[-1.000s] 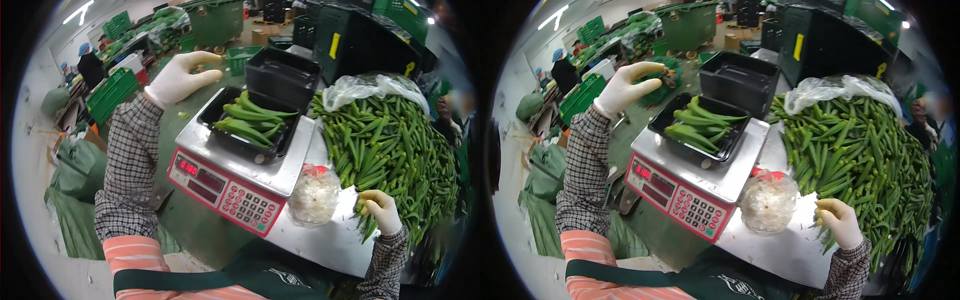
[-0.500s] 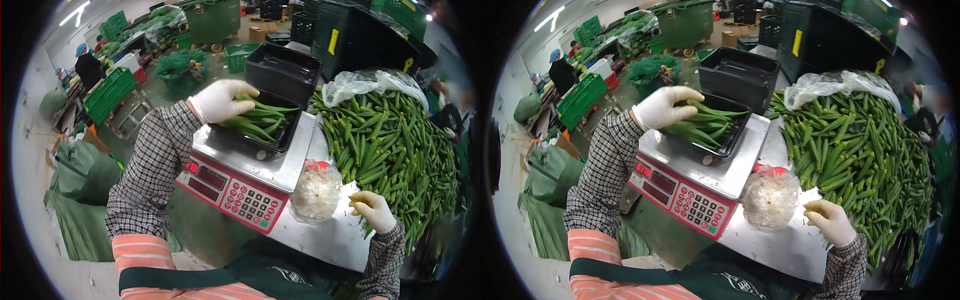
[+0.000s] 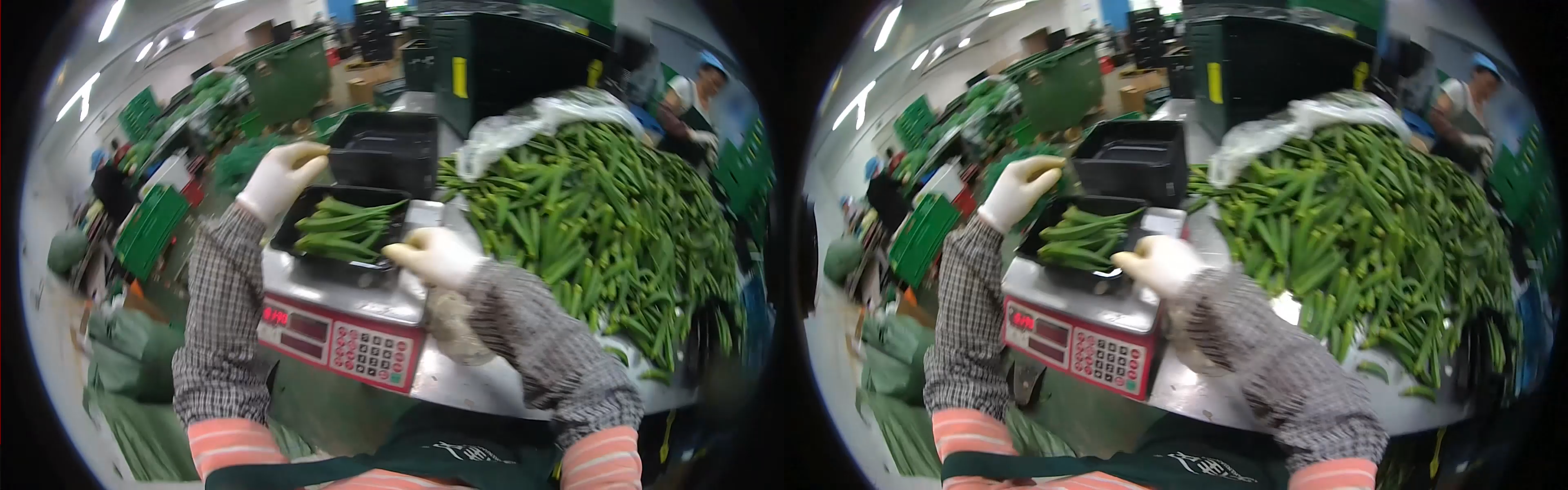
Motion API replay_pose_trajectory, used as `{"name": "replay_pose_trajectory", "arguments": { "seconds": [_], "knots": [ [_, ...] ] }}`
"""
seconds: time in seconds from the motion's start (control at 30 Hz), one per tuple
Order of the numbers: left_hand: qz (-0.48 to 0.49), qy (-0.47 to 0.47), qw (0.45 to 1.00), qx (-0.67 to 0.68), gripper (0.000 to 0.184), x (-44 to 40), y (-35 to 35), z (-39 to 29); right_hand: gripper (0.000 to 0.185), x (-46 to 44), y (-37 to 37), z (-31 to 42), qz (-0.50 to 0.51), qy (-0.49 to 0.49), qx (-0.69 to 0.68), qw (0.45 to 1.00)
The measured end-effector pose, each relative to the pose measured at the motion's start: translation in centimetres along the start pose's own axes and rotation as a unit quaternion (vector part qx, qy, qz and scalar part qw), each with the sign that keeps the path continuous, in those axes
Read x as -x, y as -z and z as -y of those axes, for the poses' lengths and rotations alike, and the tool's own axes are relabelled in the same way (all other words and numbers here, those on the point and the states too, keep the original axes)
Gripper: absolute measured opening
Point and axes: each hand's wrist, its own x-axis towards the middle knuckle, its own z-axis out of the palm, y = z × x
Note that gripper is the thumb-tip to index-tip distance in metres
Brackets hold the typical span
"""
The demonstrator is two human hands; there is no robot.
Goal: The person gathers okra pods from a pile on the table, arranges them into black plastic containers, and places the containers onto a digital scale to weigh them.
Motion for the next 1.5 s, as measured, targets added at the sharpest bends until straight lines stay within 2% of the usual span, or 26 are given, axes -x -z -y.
{"name": "replay_pose_trajectory", "arguments": {
  "seconds": [0.07,0.1,0.13,0.17,0.23,0.33,0.4,0.47,0.5,0.53,0.6,0.63,0.67,0.73,0.8,0.87,0.9,0.93,1.0,1.07,1.1,1.2,1.3,1.4,1.43,1.5],
  "knots": [
    [0.020,0.004,0.999,0.031,0.026,-0.6,-1.5,-1.2,0.046,-0.8,-0.8,0.0,-0.007,0.017,-0.040,0.999],
    [0.024,0.004,0.998,0.050,0.025,-1.0,-2.6,-1.1,0.037,-1.9,-1.9,-0.9,-0.076,0.023,-0.015,0.997],
    [0.030,-0.014,0.998,0.056,0.026,-1.5,-3.5,-1.3,0.035,-1.1,-1.2,-1.0,-0.062,0.029,-0.043,0.997],
    [0.047,-0.008,0.999,0.015,0.026,-2.1,-3.9,-2.0,0.033,0.3,-0.2,-1.3,-0.049,-0.010,-0.105,0.993],
    [0.035,-0.082,0.996,-0.016,0.025,-4.0,-5.6,0.2,0.025,2.8,0.9,-3.6,-0.057,-0.068,-0.233,0.968],
    [0.017,-0.161,0.978,-0.133,0.025,-7.0,-7.9,4.3,0.025,9.4,2.5,-9.9,-0.146,-0.023,-0.270,0.951],
    [0.040,-0.183,0.966,-0.176,0.032,-7.9,-9.3,6.6,0.026,16.3,4.1,-13.1,-0.205,-0.060,-0.264,0.941],
    [0.061,-0.144,0.967,-0.201,0.035,-8.1,-10.0,6.9,0.024,23.4,4.3,-17.4,-0.270,-0.077,-0.324,0.903],
    [0.069,-0.137,0.968,-0.200,0.035,-8.9,-10.2,8.4,0.025,27.3,4.8,-18.1,-0.326,-0.079,-0.390,0.858],
    [0.076,-0.128,0.969,-0.199,0.036,-10.0,-10.3,10.3,0.021,31.0,5.3,-20.0,-0.375,-0.114,-0.345,0.853],
    [0.072,-0.120,0.971,-0.196,0.028,-10.9,-10.6,11.6,0.016,37.4,7.0,-19.7,-0.500,-0.182,-0.304,0.790],
    [0.061,-0.093,0.973,-0.203,0.024,-11.3,-10.8,11.7,0.013,40.2,7.8,-20.2,-0.558,-0.173,-0.324,0.744],
    [0.048,-0.067,0.974,-0.210,0.021,-11.6,-11.0,11.5,0.013,44.0,8.7,-22.9,-0.587,-0.190,-0.175,0.767],
    [0.027,-0.065,0.971,-0.228,0.020,-11.7,-10.9,9.9,0.013,48.6,11.3,-21.6,-0.666,-0.181,-0.278,0.667],
    [0.010,-0.061,0.969,-0.238,0.025,-11.4,-9.7,7.8,0.009,54.1,13.6,-23.5,-0.717,-0.173,-0.243,0.630],
    [-0.070,-0.123,0.953,-0.267,0.028,-11.9,-8.8,11.3,0.011,58.2,16.0,-25.1,-0.765,-0.170,-0.244,0.571],
    [0.012,-0.026,0.973,-0.231,0.034,-12.2,-7.4,10.3,0.013,59.8,17.3,-25.9,-0.784,-0.185,-0.230,0.546],
    [-0.085,-0.107,0.964,-0.229,0.035,-12.2,-6.4,14.2,0.014,61.2,18.5,-27.1,-0.802,-0.213,-0.198,0.521],
    [-0.082,-0.029,0.978,-0.191,0.036,-10.1,-3.6,12.9,0.023,63.3,20.9,-29.5,-0.825,-0.250,-0.185,0.472],
    [-0.088,-0.017,0.961,-0.263,0.034,-6.4,-1.5,11.0,0.024,64.7,23.1,-32.6,-0.839,-0.273,-0.197,0.427],
    [-0.064,0.010,0.970,-0.235,0.034,-4.2,-1.0,8.6,0.025,65.2,23.9,-34.4,-0.846,-0.268,-0.205,0.412],
    [-0.103,-0.041,0.968,-0.224,0.027,2.2,-0.6,11.9,0.027,66.4,26.3,-40.2,-0.869,-0.254,-0.229,0.358],
    [-0.112,0.014,0.959,-0.260,0.027,8.7,-0.8,11.1,0.030,64.9,27.7,-42.1,-0.871,-0.266,-0.222,0.347],
    [-0.024,0.040,0.951,-0.306,0.031,12.6,-0.1,11.3,0.035,64.5,28.8,-45.2,-0.847,-0.305,-0.238,0.366],
    [-0.070,0.008,0.929,-0.362,0.033,14.1,-0.3,14.9,0.035,64.1,28.9,-45.4,-0.832,-0.322,-0.248,0.377],
    [-0.091,-0.015,0.906,-0.412,0.036,15.1,-0.6,17.5,0.039,63.0,28.7,-45.3,-0.804,-0.354,-0.275,0.392]
  ]
}}
